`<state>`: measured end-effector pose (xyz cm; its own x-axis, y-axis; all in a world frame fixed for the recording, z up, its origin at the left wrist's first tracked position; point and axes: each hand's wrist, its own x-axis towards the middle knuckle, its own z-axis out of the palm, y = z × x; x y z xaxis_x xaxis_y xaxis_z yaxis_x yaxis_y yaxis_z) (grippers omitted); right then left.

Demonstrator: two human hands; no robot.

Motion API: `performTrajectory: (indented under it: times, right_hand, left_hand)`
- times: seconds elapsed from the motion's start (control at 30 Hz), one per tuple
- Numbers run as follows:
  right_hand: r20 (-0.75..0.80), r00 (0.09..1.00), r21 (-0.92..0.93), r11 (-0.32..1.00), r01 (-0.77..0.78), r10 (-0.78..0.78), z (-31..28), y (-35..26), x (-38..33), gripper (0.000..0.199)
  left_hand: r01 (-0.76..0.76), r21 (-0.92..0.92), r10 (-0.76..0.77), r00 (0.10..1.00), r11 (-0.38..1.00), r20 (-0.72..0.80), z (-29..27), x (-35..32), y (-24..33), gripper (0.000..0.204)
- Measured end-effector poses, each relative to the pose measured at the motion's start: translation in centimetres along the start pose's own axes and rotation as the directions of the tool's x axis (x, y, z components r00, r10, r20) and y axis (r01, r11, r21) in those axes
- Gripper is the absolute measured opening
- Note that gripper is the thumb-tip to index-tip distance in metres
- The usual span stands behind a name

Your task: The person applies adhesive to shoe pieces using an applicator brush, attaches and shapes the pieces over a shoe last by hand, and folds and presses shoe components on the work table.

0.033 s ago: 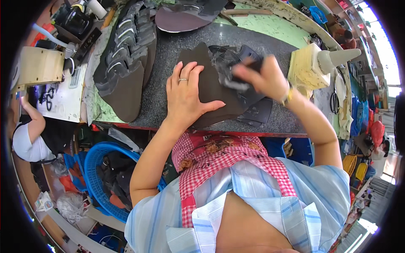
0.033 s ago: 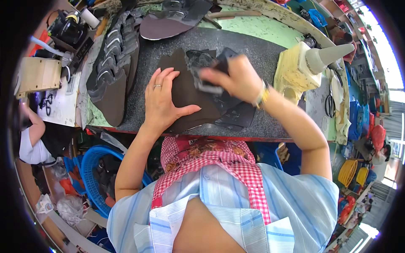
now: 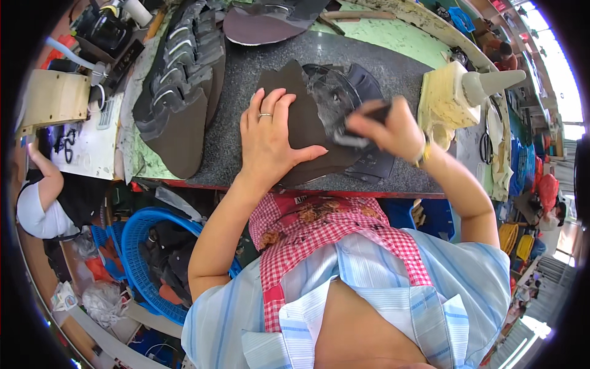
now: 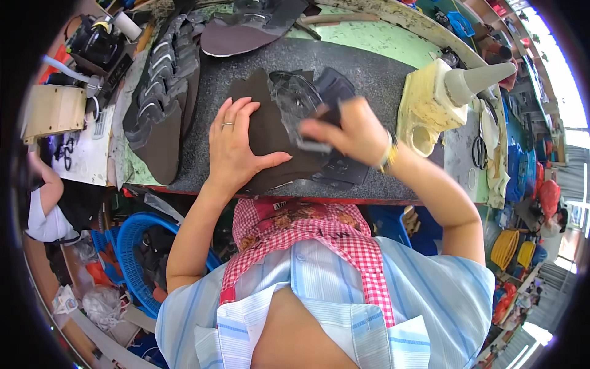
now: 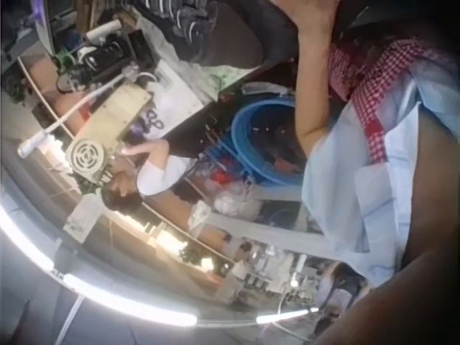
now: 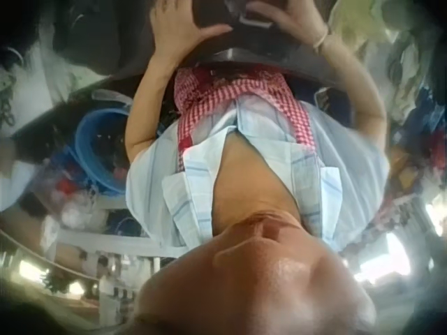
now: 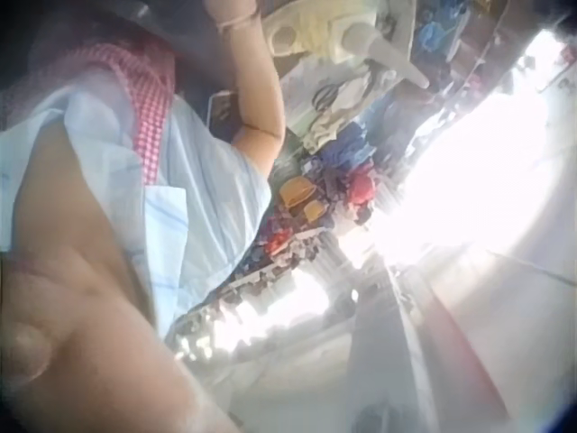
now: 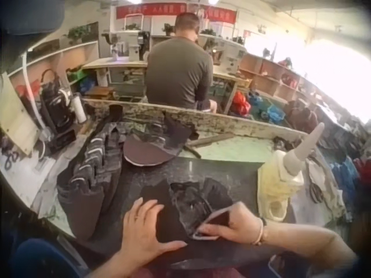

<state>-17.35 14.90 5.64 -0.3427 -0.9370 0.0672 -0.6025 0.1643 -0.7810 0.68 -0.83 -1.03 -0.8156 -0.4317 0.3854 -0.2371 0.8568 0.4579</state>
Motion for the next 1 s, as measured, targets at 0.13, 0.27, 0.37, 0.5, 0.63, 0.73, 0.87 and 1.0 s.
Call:
performTrajectory:
  times: [0.13,0.27,0.37,0.5,0.63,0.73,0.87,1.0]
  right_hand:
    - [0.06,0.998,-0.008,0.999,-0.031,0.031,-1.3,0.6,-3.5,0.022]
    - [-0.04,0.958,0.15,0.95,-0.274,0.283,-2.8,-2.2,2.1,0.032]
    - [-0.097,0.99,-0.043,0.993,-0.108,0.104,0.9,-2.1,8.1,0.05]
    - [-0.165,0.967,-0.525,0.847,0.083,-0.196,2.0,2.0,15.4,0.062]
    - [-0.019,1.0,-0.091,0.996,0.002,-0.003,-1.9,-0.6,15.2,0.039]
    - [0.067,0.985,0.244,0.96,0.14,-0.16,-4.0,-0.1,11.7,0.022]
    - [0.128,0.992,0.205,0.978,-0.04,0.014,-5.5,5.1,9.5,0.022]
    - [-0.042,0.998,0.251,0.968,-0.033,0.045,-5.0,2.6,10.5,0.027]
  left_hand:
    - [0.0,0.016,0.0,1.0,1.0,-0.003,-0.1,0.2,-0.3,0.097]
    - [-0.003,0.022,0.003,1.0,1.0,-0.017,-0.2,-0.1,-0.3,0.096]
    - [-0.012,-0.016,0.012,0.999,1.0,-0.05,0.4,-0.5,-0.3,0.094]
    - [-0.048,-0.013,0.048,0.998,0.999,-0.044,0.4,-0.4,0.4,0.09]
    - [-0.012,-0.038,0.01,0.999,0.999,-0.038,0.1,-0.8,-0.1,0.09]
    - [0.011,-0.043,-0.012,1.0,0.999,-0.008,0.0,-0.7,-0.1,0.09]
    - [0.014,-0.026,-0.013,1.0,1.0,0.016,-0.1,-0.3,-0.1,0.09]
    - [-0.001,-0.024,0.001,1.0,1.0,0.013,0.1,-0.2,-0.1,0.09]
